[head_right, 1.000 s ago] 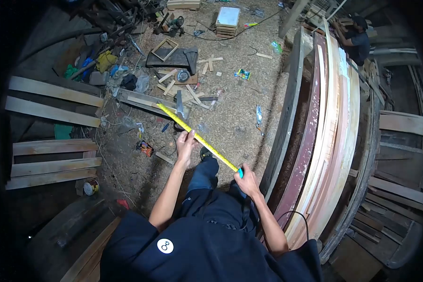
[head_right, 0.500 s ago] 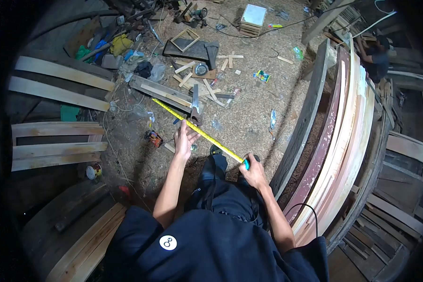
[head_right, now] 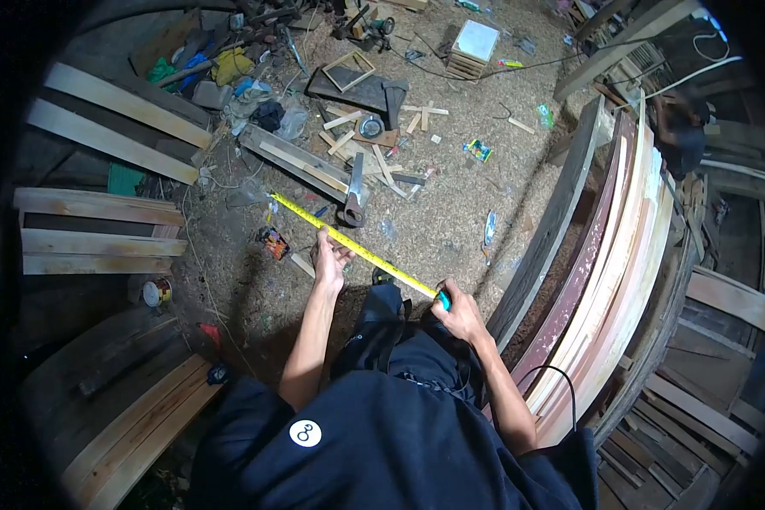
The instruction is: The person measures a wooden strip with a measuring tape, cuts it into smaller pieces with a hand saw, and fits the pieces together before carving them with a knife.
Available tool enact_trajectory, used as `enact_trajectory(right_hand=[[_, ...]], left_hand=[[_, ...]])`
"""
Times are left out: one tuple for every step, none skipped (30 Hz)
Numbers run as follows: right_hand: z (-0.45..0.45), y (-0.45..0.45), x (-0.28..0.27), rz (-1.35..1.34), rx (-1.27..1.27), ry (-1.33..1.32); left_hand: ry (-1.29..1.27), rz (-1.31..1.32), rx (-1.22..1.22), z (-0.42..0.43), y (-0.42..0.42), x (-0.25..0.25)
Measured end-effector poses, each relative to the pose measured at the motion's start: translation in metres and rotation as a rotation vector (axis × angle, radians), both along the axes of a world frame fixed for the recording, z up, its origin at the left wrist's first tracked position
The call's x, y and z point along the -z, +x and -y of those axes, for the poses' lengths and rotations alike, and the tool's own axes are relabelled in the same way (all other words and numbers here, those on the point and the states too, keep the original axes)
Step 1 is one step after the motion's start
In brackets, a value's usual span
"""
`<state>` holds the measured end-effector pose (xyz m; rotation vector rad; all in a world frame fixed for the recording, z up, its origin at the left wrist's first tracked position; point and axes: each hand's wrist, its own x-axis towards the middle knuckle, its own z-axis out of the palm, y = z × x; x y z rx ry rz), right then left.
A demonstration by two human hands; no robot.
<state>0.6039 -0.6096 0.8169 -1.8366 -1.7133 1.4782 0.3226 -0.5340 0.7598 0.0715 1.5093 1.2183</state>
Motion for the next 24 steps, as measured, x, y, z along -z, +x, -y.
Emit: enact_trajectory(right_hand=[[-0.004, -0.005, -0.001, -0.005, -0.009, -0.006], [-0.009, -0.011, -0.002, -0.001, -0.015, -0.004], [-0.013, -0.018, -0.002, 0.004, -0.028, -0.006], [-0.017, -0.026, -0.002, 0.007, -0.041, -0.013], [-0.023, -0.034, -0.002, 0.006, -0.065, -0.017], [-0.027, -0.043, 0.002, 0.005, -0.070, -0.023], [-0.034, -0.060, 0.008, 0.017, -0.097, 0.003], [-0.041, -0.067, 0.012, 0.033, -0.118, 0.038], [-0.046, -0.072, 0.011, 0.028, -0.124, 0.025], [-0.050, -0.076, 0.013, 0.032, -0.127, 0.020], [-0.053, -0.079, 0.014, 0.059, -0.134, 0.006], [-0.054, -0.082, 0.016, 0.083, -0.142, -0.007], [-0.056, -0.085, 0.024, 0.052, -0.150, 0.028], [-0.057, -0.088, 0.028, 0.051, -0.162, 0.027], [-0.062, -0.093, 0.025, 0.045, -0.173, 0.009], [-0.066, -0.100, 0.021, 0.040, -0.184, -0.009], [-0.071, -0.106, 0.018, 0.037, -0.195, -0.009], [-0.076, -0.113, 0.014, 0.075, -0.208, -0.035], [-0.080, -0.119, 0.011, 0.112, -0.218, -0.062], [-0.083, -0.125, 0.012, 0.108, -0.224, -0.063], [-0.085, -0.130, 0.012, 0.107, -0.209, -0.034], [-0.088, -0.133, 0.012, 0.107, -0.190, -0.004], [-0.092, -0.136, 0.013, 0.108, -0.185, -0.006], [-0.095, -0.138, 0.014, 0.096, -0.199, 0.014]], left_hand=[[0.001, 0.006, 0.004, -0.001, -0.005, 0.001], [0.003, 0.010, -0.002, -0.004, -0.011, 0.002], [0.000, 0.004, -0.017, -0.005, -0.018, 0.004], [-0.006, -0.004, -0.032, -0.004, -0.027, 0.009], [0.033, 0.087, -0.021, 0.000, -0.042, 0.028], [0.027, 0.085, -0.026, 0.002, -0.048, 0.023], [0.039, -0.056, -0.097, 0.001, -0.061, 0.018], [0.058, -0.194, -0.160, -0.002, -0.066, 0.013], [0.090, -0.213, -0.200, -0.007, -0.072, 0.004], [0.117, -0.273, -0.152, -0.007, -0.086, 0.013], [0.137, -0.267, -0.108, -0.008, -0.098, 0.013], [0.158, -0.264, -0.065, -0.007, -0.106, 0.013], [0.162, -0.229, -0.098, -0.008, -0.113, 0.014], [0.160, -0.232, -0.109, -0.006, -0.119, 0.014], [0.172, -0.214, -0.112, -0.007, -0.123, 0.014], [0.185, -0.197, -0.114, -0.006, -0.128, 0.014], [0.185, -0.192, -0.107, -0.005, -0.133, 0.013], [0.184, -0.197, -0.115, -0.004, -0.137, 0.012], [0.171, -0.191, -0.116, -0.004, -0.140, 0.011], [0.157, -0.185, -0.114, -0.004, -0.143, 0.010], [0.163, -0.182, -0.116, -0.006, -0.145, 0.010], [0.161, -0.183, -0.115, -0.007, -0.148, 0.010], [0.148, -0.187, -0.103, -0.010, -0.149, 0.010], [0.136, -0.191, -0.088, -0.014, -0.149, 0.011]])
